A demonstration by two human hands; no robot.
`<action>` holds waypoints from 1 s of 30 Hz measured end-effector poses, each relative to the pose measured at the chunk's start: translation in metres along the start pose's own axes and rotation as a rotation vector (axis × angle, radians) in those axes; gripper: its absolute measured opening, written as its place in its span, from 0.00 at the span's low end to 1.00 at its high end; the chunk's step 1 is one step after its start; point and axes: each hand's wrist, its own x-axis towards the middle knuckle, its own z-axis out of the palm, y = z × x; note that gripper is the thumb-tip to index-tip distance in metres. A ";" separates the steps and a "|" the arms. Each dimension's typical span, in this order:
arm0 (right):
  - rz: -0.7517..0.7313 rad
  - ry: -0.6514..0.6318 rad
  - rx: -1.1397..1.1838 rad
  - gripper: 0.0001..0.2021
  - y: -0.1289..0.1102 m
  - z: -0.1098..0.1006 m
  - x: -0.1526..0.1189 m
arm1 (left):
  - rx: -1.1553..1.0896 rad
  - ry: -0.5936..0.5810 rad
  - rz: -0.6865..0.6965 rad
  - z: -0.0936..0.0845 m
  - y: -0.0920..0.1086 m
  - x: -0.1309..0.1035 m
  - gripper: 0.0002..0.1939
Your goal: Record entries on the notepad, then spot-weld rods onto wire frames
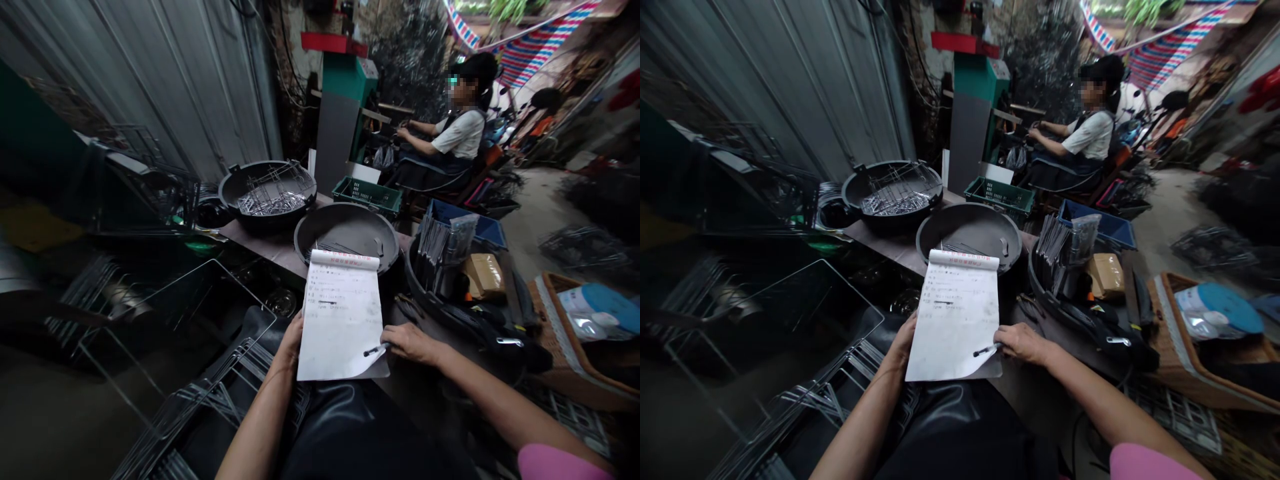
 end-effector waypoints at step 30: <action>-0.009 0.010 0.054 0.09 0.003 0.010 -0.002 | 0.009 0.022 -0.017 0.011 0.009 -0.009 0.26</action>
